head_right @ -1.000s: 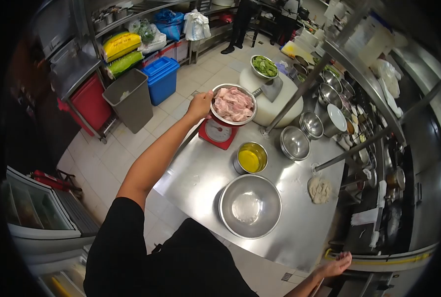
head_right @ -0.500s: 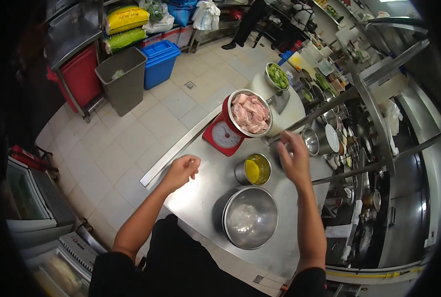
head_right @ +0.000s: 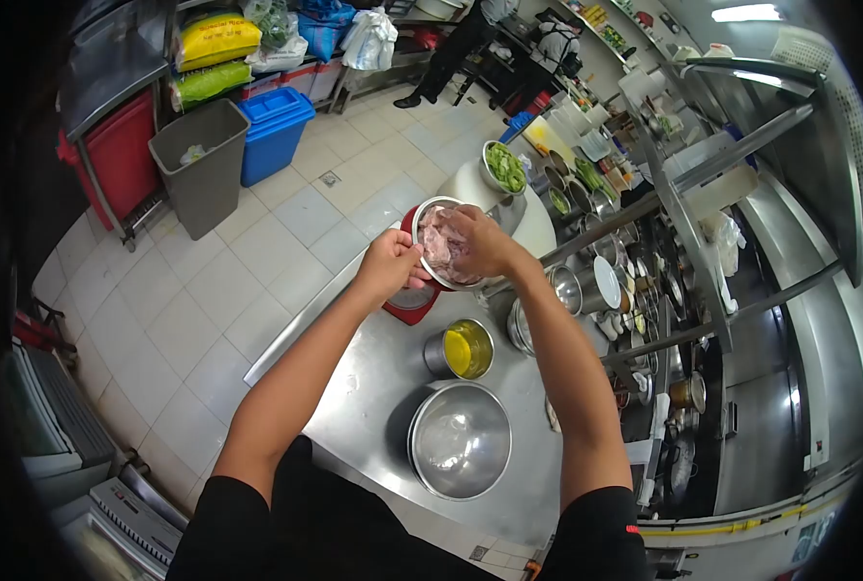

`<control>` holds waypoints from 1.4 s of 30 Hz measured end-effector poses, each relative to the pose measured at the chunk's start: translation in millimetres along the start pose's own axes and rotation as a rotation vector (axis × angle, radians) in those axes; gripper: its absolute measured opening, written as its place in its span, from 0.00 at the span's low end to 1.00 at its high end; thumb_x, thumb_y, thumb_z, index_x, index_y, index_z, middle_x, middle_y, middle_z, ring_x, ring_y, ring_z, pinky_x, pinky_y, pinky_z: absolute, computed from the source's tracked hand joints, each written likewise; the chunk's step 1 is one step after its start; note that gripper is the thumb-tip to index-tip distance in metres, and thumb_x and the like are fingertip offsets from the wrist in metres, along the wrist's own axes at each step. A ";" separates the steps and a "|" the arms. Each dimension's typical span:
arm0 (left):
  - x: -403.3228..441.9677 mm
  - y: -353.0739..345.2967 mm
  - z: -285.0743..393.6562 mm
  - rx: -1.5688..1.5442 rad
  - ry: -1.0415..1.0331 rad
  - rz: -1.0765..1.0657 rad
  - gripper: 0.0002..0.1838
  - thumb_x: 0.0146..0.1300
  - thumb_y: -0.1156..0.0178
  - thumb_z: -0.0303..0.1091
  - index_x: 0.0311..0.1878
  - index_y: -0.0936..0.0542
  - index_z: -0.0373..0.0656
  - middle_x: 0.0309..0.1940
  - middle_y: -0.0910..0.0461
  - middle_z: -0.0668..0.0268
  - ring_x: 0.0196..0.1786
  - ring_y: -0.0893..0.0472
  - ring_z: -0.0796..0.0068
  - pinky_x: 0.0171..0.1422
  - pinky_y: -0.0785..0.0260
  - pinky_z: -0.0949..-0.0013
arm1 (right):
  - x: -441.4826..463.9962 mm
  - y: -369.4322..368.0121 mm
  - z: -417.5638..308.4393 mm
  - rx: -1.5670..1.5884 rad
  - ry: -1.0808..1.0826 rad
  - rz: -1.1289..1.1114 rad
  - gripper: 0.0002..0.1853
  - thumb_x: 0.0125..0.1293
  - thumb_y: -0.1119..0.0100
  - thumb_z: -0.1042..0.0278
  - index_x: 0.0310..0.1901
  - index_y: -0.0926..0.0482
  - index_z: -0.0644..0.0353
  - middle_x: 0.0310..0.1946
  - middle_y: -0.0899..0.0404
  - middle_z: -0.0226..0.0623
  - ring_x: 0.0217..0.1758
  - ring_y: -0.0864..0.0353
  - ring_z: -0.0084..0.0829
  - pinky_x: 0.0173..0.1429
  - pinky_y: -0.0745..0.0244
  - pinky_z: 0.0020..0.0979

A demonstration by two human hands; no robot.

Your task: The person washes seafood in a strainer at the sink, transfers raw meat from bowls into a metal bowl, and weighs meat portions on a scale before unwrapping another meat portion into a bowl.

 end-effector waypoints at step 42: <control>-223.2 216.5 -26.3 -0.096 0.028 0.605 0.11 0.70 0.50 0.38 0.46 0.28 0.39 0.31 0.26 0.68 0.31 0.23 0.79 0.30 0.39 0.79 | -15.5 69.7 29.4 1.258 -0.219 0.528 0.06 0.57 0.49 0.82 0.35 0.27 0.59 0.30 0.25 0.34 0.31 0.25 0.23 0.33 0.29 0.21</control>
Point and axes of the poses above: each hand's wrist, its own x-axis towards the middle knuckle, its own y-axis out of the back of the hand, z = x × y, the point moved 2 cm from there along x, towards the middle knuckle
